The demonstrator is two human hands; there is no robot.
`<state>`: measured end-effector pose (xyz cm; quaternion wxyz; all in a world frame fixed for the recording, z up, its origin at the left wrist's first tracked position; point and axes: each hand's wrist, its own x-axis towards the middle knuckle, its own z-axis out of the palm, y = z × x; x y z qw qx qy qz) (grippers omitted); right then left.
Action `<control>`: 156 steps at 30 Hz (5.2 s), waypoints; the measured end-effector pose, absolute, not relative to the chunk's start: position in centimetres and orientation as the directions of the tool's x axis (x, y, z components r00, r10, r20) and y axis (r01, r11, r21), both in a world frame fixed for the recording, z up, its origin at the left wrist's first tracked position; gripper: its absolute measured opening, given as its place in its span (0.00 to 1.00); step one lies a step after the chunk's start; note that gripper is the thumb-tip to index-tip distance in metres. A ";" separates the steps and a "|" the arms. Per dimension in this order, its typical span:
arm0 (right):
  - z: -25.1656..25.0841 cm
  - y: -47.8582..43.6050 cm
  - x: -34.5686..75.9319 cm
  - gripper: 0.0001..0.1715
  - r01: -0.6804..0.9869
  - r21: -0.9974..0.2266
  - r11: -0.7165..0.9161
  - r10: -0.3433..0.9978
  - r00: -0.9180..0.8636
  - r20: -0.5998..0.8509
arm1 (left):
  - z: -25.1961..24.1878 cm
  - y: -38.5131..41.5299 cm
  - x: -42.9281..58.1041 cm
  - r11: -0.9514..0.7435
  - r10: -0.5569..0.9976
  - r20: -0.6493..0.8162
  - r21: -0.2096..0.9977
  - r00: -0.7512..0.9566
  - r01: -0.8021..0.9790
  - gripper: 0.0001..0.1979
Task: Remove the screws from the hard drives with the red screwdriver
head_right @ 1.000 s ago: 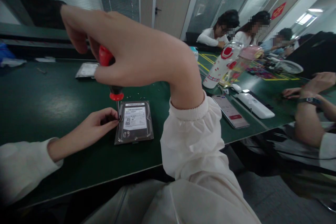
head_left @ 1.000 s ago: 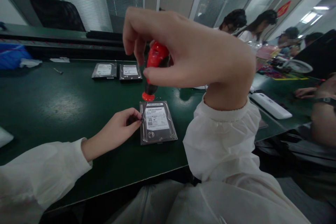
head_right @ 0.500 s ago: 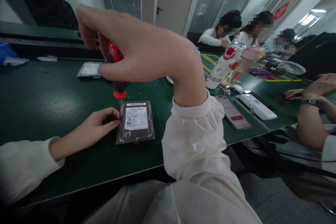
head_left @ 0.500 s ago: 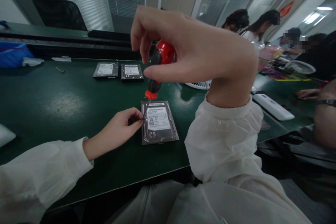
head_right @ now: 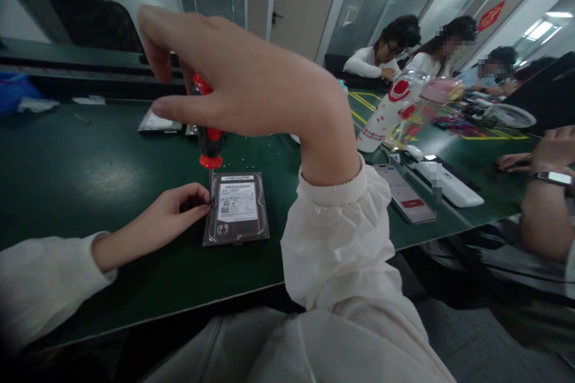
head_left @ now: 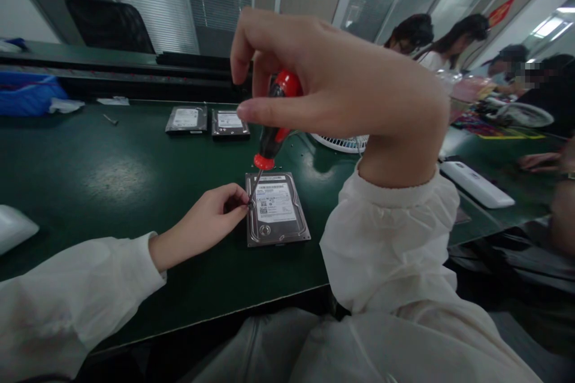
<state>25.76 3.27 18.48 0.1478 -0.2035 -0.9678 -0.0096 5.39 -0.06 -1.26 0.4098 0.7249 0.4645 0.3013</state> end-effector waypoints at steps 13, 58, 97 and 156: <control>18.2 3.7 25.6 0.18 0.419 -0.025 0.907 0.406 -0.859 0.312 | -1.2 -0.1 5.3 -0.238 0.920 0.060 0.870 0.387 0.432 0.10; 18.4 4.3 25.8 0.24 0.330 -0.065 0.942 0.335 -0.898 0.285 | -1.0 -0.2 5.5 -0.249 0.922 0.072 0.862 0.380 0.441 0.08; 18.5 4.0 25.8 0.24 0.428 0.011 0.904 0.410 -0.872 0.267 | -1.0 -0.2 5.5 -0.238 0.922 0.063 0.870 0.381 0.432 0.09; 18.5 3.8 25.7 0.26 0.272 0.000 0.962 0.260 -0.920 0.292 | -1.2 -0.1 5.4 -0.244 0.919 0.063 0.866 0.390 0.436 0.10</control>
